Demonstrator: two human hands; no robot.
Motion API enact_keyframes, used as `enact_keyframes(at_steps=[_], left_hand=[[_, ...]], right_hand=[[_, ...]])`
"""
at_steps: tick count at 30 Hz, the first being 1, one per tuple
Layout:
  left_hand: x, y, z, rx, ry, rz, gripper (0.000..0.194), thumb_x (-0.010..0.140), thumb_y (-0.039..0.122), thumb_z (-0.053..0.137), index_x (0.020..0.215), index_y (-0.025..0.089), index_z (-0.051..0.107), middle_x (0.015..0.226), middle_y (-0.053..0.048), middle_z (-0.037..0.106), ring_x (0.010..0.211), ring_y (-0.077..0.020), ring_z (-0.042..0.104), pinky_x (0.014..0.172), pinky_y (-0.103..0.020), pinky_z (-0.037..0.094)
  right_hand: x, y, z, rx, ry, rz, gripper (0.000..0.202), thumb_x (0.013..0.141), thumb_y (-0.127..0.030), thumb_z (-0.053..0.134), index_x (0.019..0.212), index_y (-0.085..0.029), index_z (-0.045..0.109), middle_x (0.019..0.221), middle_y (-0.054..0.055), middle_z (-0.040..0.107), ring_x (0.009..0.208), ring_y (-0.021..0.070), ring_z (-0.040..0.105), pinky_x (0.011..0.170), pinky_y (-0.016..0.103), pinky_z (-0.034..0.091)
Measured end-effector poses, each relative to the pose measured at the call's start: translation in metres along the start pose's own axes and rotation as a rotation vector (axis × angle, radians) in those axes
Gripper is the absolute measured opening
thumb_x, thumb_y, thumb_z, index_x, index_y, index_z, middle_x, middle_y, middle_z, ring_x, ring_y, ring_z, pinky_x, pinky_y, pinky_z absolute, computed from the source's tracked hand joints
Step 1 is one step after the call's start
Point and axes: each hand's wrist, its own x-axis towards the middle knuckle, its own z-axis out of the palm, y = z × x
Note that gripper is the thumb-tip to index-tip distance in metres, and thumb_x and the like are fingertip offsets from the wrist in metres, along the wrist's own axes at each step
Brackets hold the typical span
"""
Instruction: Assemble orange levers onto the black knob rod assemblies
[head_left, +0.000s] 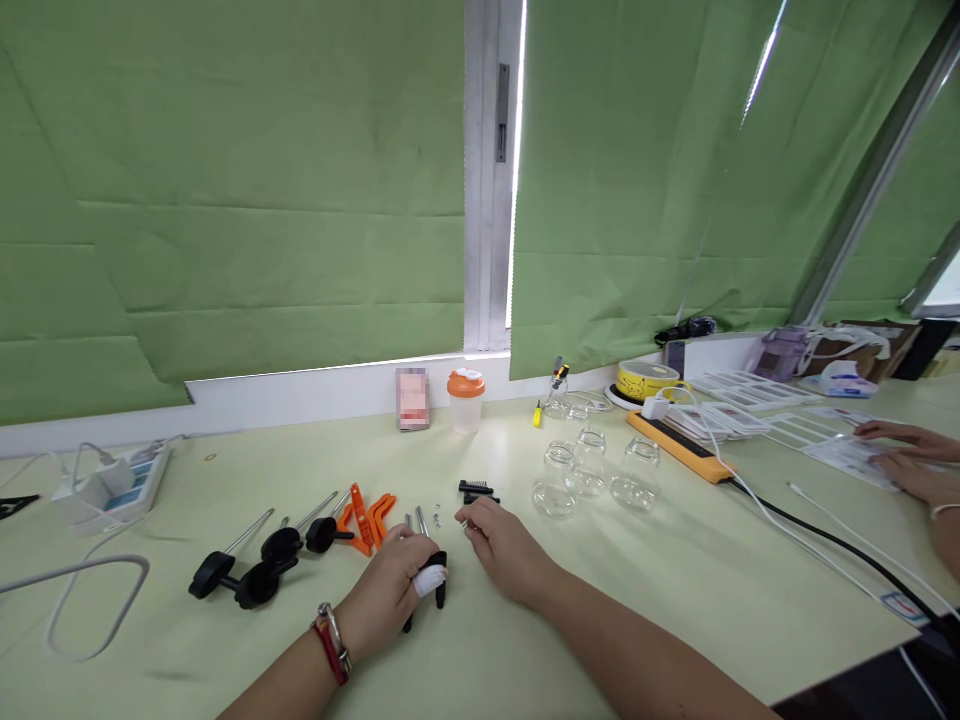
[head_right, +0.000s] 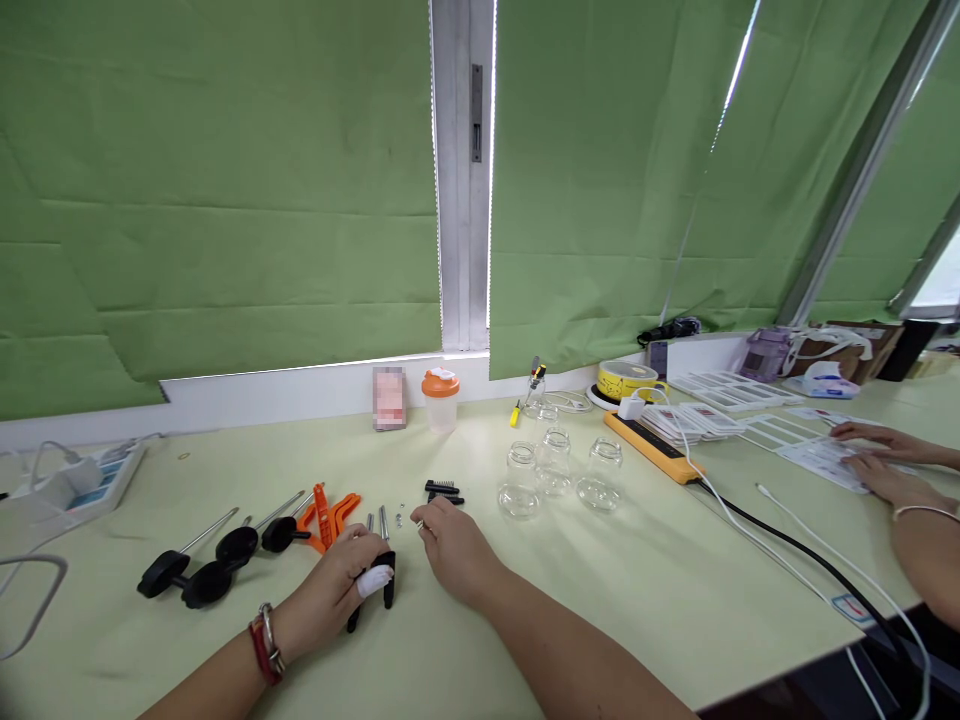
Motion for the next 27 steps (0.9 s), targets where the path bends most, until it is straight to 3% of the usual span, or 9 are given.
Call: enact_keyframes(at_steps=[15,27], left_hand=[[0.001,-0.001,0.002,0.001,-0.016,0.007,0.030,0.093,0.041,0.037,0.074,0.020,0.048,0.075,-0.002,0.051,0.080,-0.0201,0.044,0.070,-0.031,0.039],[0.002,-0.002,0.005,-0.009,-0.012,0.017,0.027,0.093,0.037,0.039,0.074,0.020,0.046,0.075,-0.002,0.052,0.079,-0.0198,0.044,0.070,-0.031,0.038]], right_hand=[[-0.002,-0.005,0.003,0.273,0.095,-0.070,0.018,0.088,-0.017,0.043,0.104,-0.020,0.051,0.090,0.003,0.056,0.078,0.0128,0.056,0.074,0.028,0.047],[-0.003,-0.011,0.005,0.310,0.123,-0.116,0.016,0.089,-0.020,0.044,0.104,-0.020,0.051,0.092,0.003,0.057,0.081,0.0134,0.059,0.077,0.029,0.049]])
